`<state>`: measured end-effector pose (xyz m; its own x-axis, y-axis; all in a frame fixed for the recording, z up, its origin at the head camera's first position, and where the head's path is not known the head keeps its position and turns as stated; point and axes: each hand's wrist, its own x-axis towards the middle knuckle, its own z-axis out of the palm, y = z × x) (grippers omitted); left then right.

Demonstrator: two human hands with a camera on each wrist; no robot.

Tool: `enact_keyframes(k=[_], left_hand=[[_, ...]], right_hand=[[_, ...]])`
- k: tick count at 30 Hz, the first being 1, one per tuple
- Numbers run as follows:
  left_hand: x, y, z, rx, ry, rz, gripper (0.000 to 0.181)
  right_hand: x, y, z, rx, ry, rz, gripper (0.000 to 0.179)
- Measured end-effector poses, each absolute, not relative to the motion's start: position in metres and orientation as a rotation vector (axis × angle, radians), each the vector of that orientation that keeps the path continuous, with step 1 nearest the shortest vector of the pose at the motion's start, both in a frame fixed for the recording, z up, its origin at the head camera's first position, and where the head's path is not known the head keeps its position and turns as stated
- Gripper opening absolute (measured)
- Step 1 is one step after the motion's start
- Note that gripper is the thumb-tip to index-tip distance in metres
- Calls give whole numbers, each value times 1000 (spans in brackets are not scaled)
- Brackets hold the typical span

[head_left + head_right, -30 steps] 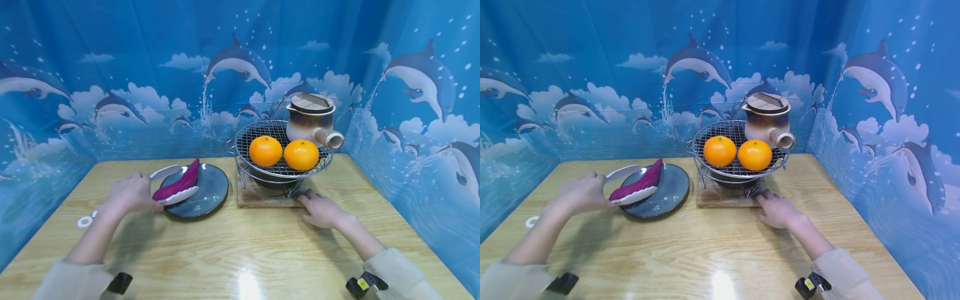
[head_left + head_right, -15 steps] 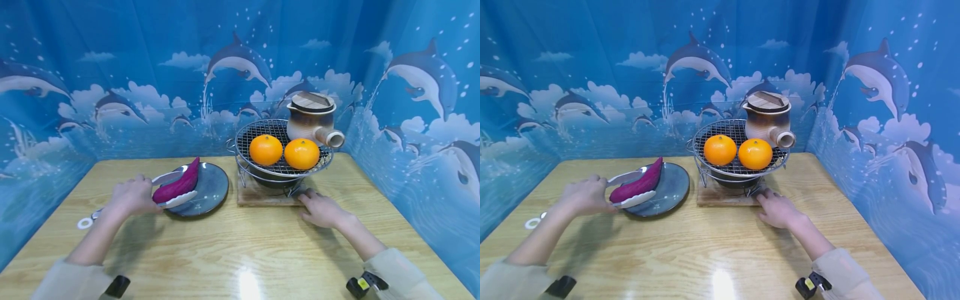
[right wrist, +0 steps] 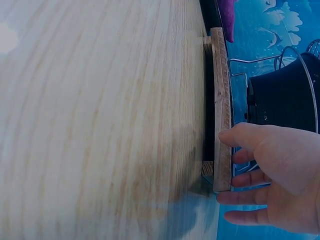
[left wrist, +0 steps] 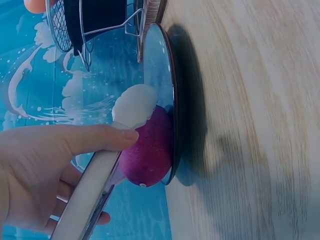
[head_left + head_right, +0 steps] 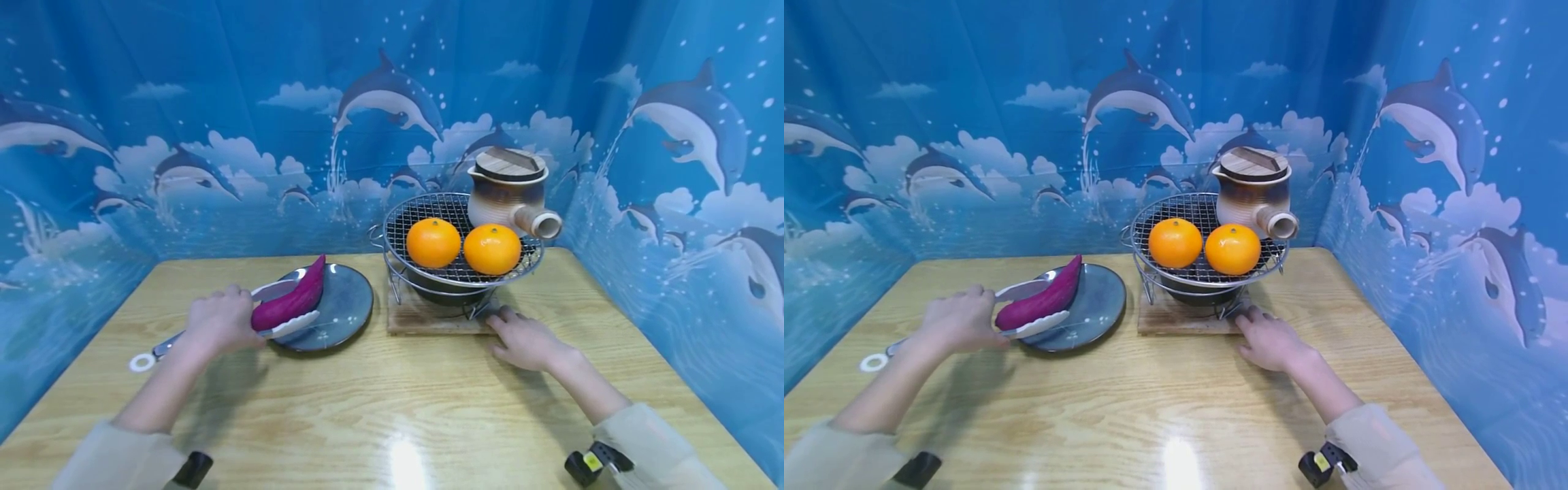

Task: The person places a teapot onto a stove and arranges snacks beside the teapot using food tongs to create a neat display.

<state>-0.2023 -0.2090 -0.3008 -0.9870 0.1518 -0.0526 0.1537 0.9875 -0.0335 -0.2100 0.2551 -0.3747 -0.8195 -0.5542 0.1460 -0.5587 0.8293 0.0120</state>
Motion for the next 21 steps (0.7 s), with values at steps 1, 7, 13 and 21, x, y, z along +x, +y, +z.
enact_keyframes(k=[1,7,13,21], left_hand=[[-202,-209,-301,240,3095,-62,69],[-200,-207,-302,252,3119,-99,66],[-199,-207,-304,252,3117,-129,64],[-201,-207,-308,218,3103,-101,64]], right_hand=[[-210,255,-375,878,-2863,48,33],[-210,255,-374,875,-2862,59,32],[-211,254,-372,872,-2886,65,33],[-210,255,-374,872,-2871,71,33]])
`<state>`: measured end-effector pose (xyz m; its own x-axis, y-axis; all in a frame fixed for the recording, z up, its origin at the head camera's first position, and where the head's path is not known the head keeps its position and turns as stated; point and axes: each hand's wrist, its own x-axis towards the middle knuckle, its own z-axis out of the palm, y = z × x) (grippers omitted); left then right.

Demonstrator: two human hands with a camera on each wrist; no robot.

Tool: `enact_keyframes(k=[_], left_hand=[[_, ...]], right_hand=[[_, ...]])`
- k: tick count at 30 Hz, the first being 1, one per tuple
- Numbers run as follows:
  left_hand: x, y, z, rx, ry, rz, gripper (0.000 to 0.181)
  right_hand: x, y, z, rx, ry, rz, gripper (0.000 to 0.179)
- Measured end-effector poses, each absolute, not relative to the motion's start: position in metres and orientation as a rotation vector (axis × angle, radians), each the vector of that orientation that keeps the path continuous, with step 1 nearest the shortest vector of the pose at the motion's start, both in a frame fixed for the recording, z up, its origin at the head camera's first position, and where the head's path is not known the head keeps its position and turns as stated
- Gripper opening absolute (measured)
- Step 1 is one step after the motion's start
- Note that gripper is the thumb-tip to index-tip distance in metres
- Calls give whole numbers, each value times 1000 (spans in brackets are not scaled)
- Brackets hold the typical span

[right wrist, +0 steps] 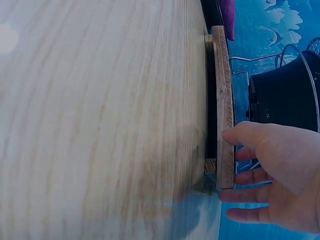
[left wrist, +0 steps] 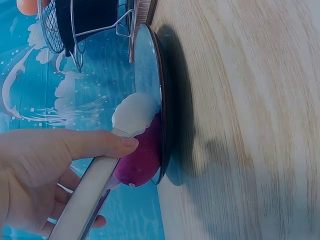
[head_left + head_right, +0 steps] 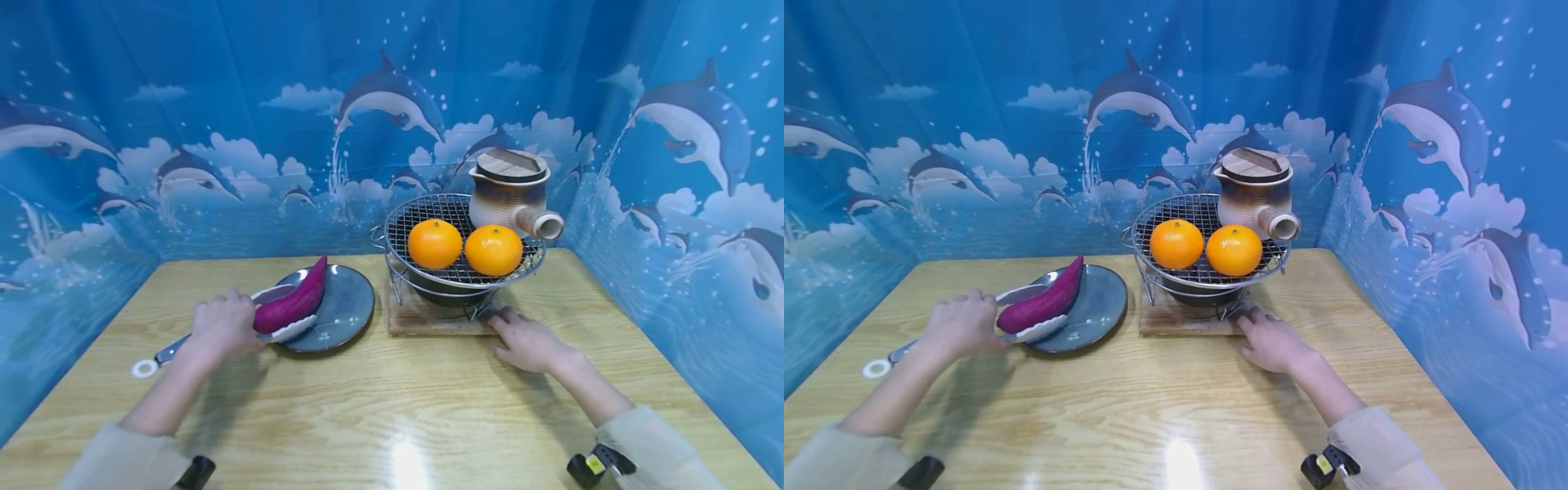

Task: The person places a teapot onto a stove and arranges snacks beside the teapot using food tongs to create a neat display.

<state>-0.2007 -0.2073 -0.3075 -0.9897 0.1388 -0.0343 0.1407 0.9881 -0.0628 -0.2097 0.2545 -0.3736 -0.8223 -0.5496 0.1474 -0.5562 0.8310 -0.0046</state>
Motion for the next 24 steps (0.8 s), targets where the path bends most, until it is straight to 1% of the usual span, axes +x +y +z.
enact_keyframes(k=[12,20,24], left_hand=[[-202,-209,-310,182,3131,-59,65],[-201,-209,-310,179,3115,-64,54],[-200,-209,-311,176,3103,-88,52]], right_hand=[[-210,255,-376,866,-2870,63,33],[-209,255,-376,858,-2874,65,35],[-209,255,-375,851,-2886,72,36]])
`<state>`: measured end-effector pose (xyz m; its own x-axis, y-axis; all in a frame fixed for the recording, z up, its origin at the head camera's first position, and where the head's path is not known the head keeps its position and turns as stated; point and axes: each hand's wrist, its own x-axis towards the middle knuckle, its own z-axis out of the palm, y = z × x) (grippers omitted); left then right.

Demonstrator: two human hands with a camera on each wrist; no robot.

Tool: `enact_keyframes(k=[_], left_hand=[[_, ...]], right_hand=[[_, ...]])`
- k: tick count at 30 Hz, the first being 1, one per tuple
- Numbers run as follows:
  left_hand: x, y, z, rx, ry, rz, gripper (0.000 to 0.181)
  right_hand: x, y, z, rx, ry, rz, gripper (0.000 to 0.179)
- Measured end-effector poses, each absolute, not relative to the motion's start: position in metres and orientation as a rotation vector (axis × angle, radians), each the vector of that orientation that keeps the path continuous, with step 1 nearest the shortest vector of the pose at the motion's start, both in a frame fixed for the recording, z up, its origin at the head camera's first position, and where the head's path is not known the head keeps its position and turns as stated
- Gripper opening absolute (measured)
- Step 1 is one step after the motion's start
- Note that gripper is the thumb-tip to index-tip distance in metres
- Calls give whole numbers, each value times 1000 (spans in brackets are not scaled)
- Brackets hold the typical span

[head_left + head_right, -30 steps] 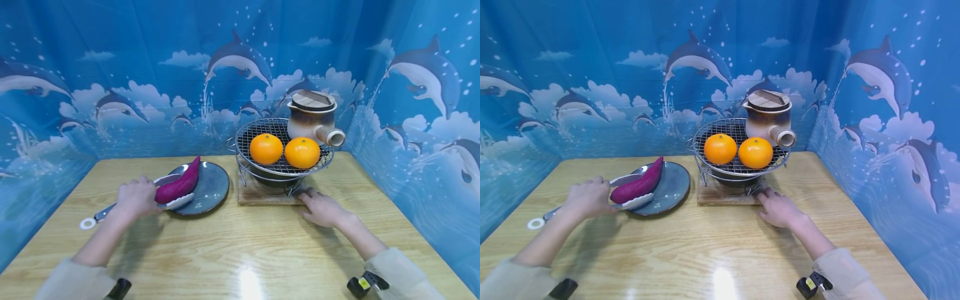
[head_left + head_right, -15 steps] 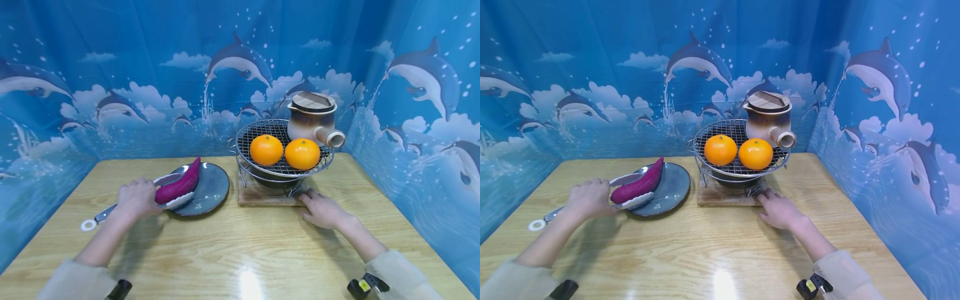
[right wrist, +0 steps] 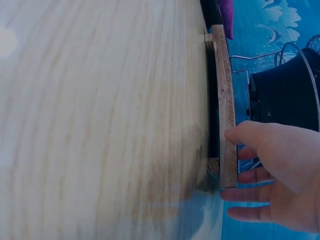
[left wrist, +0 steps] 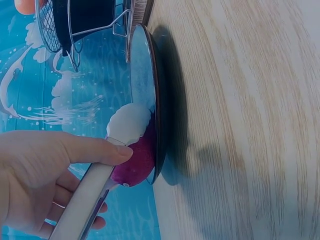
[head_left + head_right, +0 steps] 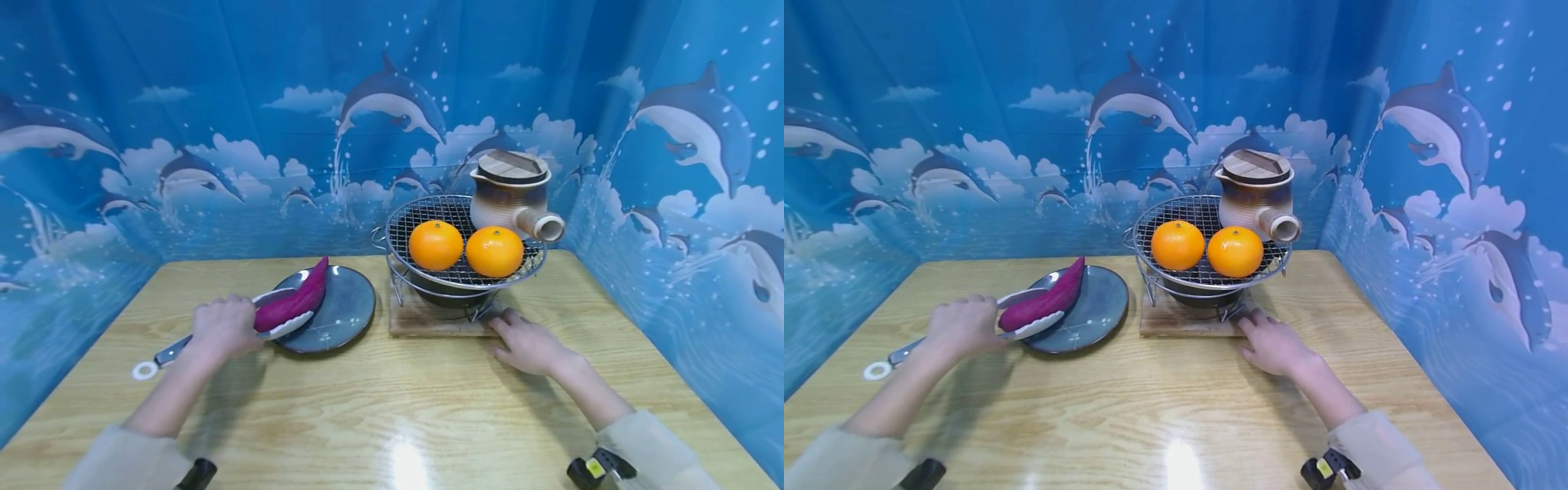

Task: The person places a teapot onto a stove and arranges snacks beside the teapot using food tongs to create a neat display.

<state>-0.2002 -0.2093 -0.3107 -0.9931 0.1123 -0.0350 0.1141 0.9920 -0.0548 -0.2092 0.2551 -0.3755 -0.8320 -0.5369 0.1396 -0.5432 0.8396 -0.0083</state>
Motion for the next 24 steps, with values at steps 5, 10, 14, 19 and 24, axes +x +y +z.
enact_keyframes(k=[5,10,14,19,24], left_hand=[[-199,-208,-311,181,3104,-117,52],[-198,-207,-312,196,3125,-143,51],[-197,-208,-314,216,3148,-152,51],[-197,-210,-315,226,3157,-145,54],[-197,-212,-316,244,3168,-145,55]], right_hand=[[-209,256,-377,843,-2884,75,37],[-209,256,-378,840,-2882,87,37],[-209,256,-379,842,-2879,87,37],[-208,256,-378,844,-2877,74,37],[-208,256,-377,841,-2888,72,37]])
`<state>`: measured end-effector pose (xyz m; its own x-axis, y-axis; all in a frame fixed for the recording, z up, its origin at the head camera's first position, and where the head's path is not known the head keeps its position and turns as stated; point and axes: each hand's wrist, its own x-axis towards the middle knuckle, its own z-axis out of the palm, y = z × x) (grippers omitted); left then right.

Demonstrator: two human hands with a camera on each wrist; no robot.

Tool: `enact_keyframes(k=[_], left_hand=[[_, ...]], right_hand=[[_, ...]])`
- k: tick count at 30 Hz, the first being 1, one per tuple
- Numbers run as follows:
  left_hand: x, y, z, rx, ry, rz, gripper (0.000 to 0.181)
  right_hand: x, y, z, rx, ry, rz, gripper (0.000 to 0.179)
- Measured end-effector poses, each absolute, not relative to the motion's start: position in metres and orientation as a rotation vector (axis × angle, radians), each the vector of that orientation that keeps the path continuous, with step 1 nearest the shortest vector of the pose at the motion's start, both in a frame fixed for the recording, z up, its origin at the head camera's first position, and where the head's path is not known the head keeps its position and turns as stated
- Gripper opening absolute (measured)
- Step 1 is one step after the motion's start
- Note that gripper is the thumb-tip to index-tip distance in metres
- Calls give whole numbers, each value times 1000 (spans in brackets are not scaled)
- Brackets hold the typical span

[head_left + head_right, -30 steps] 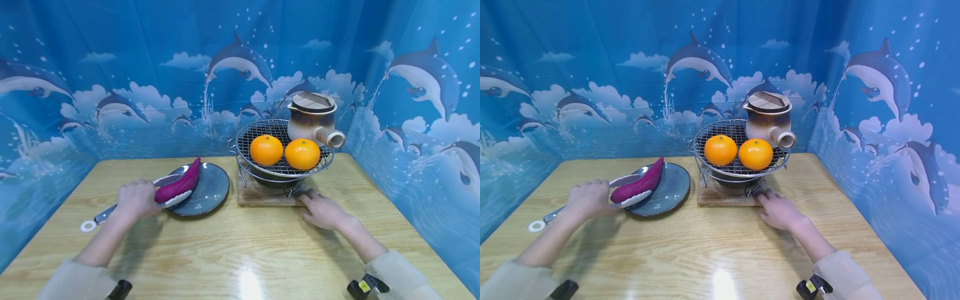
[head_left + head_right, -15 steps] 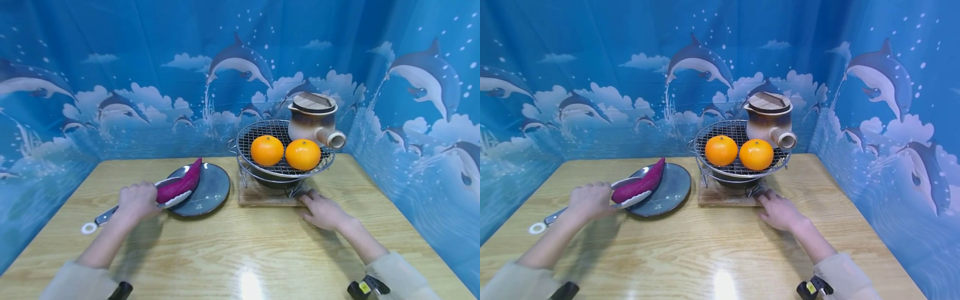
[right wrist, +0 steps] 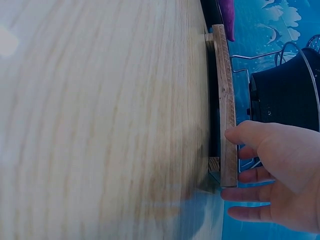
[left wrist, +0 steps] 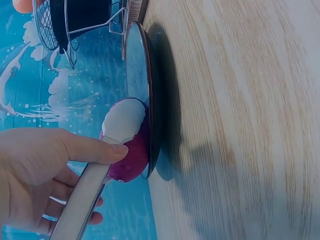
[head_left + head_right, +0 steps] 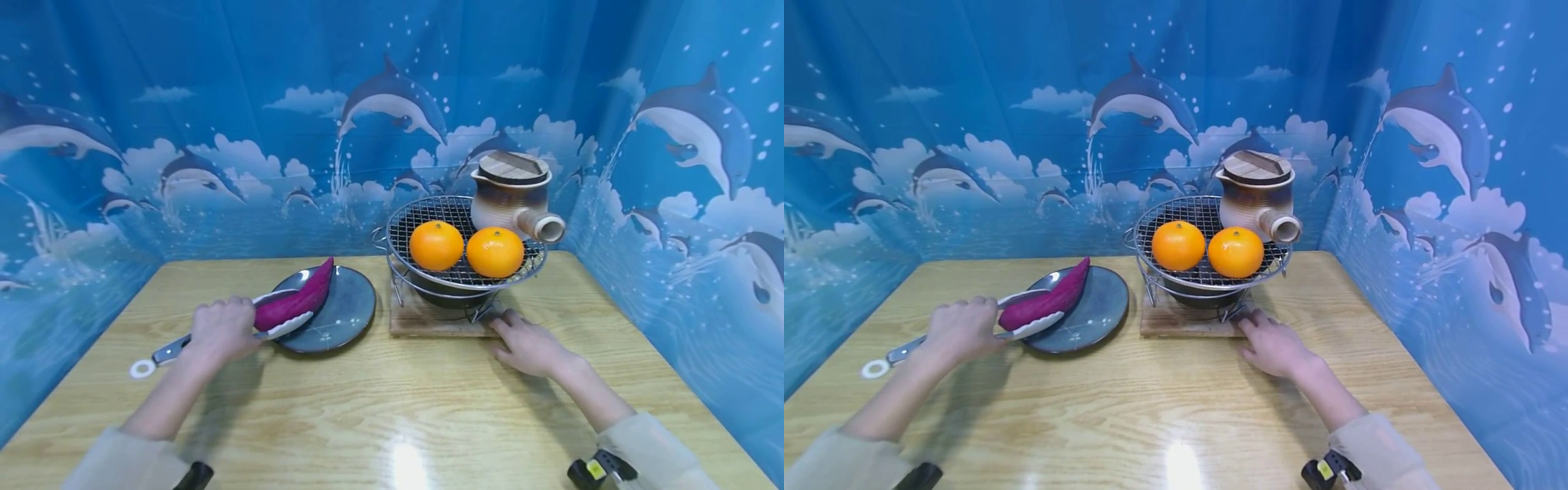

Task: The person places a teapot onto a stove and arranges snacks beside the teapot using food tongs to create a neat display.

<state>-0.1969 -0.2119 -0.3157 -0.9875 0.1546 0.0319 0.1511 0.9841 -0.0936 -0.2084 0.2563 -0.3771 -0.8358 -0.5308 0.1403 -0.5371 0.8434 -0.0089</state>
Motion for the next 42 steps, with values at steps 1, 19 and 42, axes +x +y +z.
enact_keyframes(k=[1,19,42], left_hand=[[-197,-212,-316,-242,-3090,145,55],[-200,-217,-307,-265,-3043,79,51],[-199,-208,-274,-232,-3029,11,63]], right_hand=[[-208,256,-377,840,-2889,73,37],[-209,255,-376,851,-2875,85,36],[-209,256,-378,856,-2867,90,36]])
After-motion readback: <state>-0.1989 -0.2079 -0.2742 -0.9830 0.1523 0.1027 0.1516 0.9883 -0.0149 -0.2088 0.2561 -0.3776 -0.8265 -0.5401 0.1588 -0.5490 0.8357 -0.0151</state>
